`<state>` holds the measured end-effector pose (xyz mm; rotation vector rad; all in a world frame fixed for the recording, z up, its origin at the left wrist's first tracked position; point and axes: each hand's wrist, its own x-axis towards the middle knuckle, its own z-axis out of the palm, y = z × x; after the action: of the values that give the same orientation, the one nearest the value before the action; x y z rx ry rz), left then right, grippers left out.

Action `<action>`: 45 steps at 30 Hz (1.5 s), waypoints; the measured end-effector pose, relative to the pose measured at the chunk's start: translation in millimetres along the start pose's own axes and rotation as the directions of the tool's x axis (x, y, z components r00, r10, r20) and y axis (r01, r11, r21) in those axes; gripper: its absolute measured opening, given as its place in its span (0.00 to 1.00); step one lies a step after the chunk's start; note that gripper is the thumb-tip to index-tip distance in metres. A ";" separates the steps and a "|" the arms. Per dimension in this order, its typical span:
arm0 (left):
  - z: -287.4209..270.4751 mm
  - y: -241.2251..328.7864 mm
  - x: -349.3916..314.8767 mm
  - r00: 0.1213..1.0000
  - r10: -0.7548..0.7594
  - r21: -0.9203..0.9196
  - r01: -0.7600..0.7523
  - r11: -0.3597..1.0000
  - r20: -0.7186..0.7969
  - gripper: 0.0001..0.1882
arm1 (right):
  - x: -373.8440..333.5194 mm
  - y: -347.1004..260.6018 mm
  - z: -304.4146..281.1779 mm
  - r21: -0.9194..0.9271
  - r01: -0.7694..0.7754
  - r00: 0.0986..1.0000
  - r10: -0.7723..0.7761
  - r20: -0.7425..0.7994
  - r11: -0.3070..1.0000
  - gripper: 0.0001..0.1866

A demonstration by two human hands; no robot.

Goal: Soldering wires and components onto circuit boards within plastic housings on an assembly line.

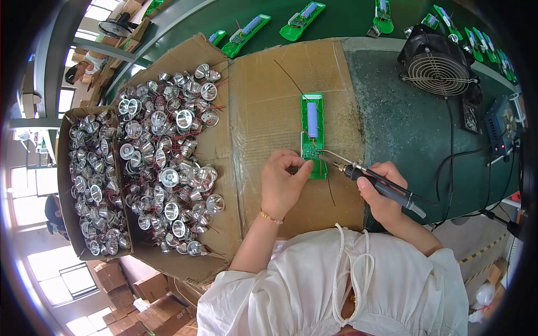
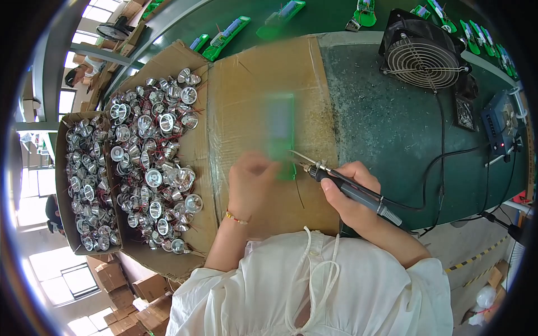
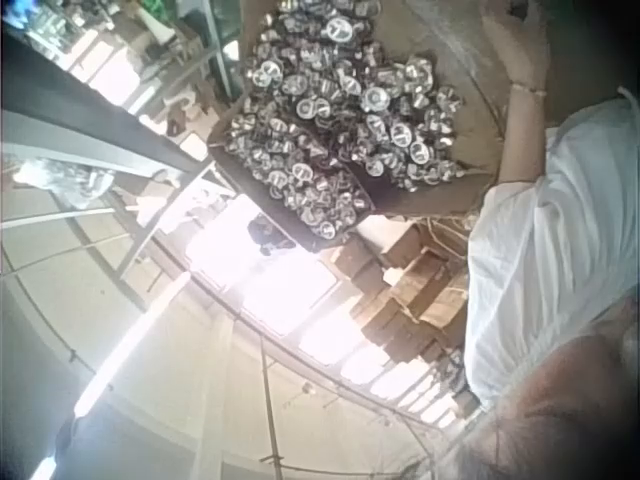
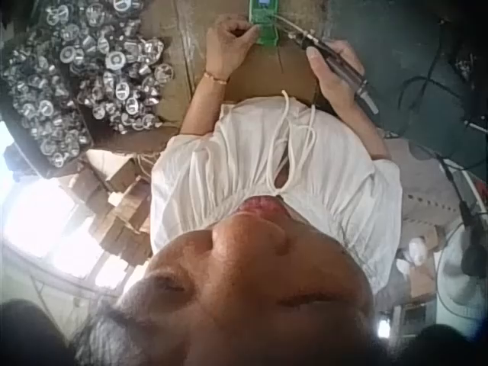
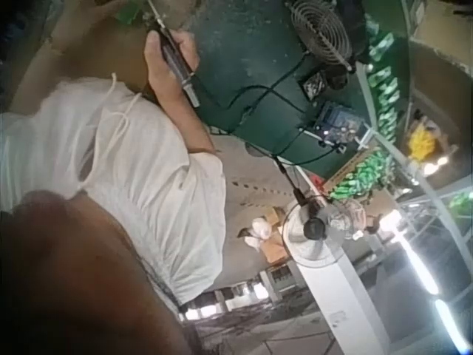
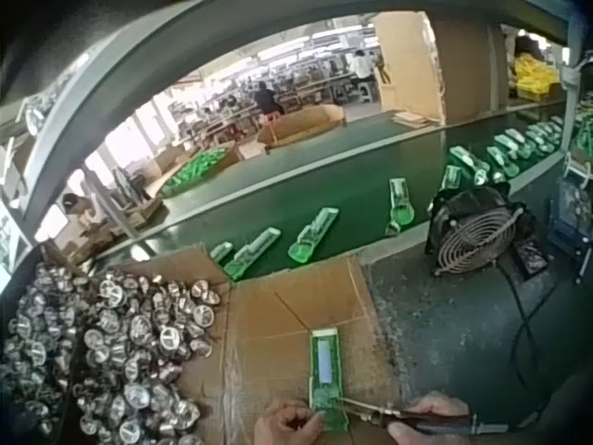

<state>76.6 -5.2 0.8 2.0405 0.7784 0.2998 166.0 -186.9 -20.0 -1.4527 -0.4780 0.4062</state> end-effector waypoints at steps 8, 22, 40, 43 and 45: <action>1.9 -3.5 3.2 1.000 0.006 -0.002 -0.006 1.000 0.007 0.07 | 2.1 -5.3 -1.3 -0.117 0.084 0.994 -0.074 0.084 0.990 0.08; -1.7 1.9 0.6 0.999 -0.025 0.030 0.024 0.999 0.022 0.08 | -4.2 -1.2 -8.0 -0.003 0.011 0.999 -0.011 -0.049 1.000 0.08; 2.7 -7.7 -2.6 0.997 -0.054 -0.066 0.050 0.997 -0.061 0.08 | 4.6 1.2 3.8 0.017 -0.012 0.999 0.012 -0.033 1.000 0.08; 1.5 -10.1 -2.0 0.998 -0.028 -0.077 0.023 0.997 -0.058 0.07 | 6.8 -1.5 5.9 0.027 -0.009 1.000 0.009 -0.010 1.000 0.08; 2.7 -9.5 -1.6 0.998 -0.032 -0.087 0.028 0.996 -0.052 0.07 | 6.8 -1.8 7.0 0.004 -0.056 0.998 0.056 0.004 0.998 0.08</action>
<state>72.8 -4.3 -8.5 1.9448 0.8143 0.3657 167.8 -177.6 -17.4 -1.4641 -0.4397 0.4543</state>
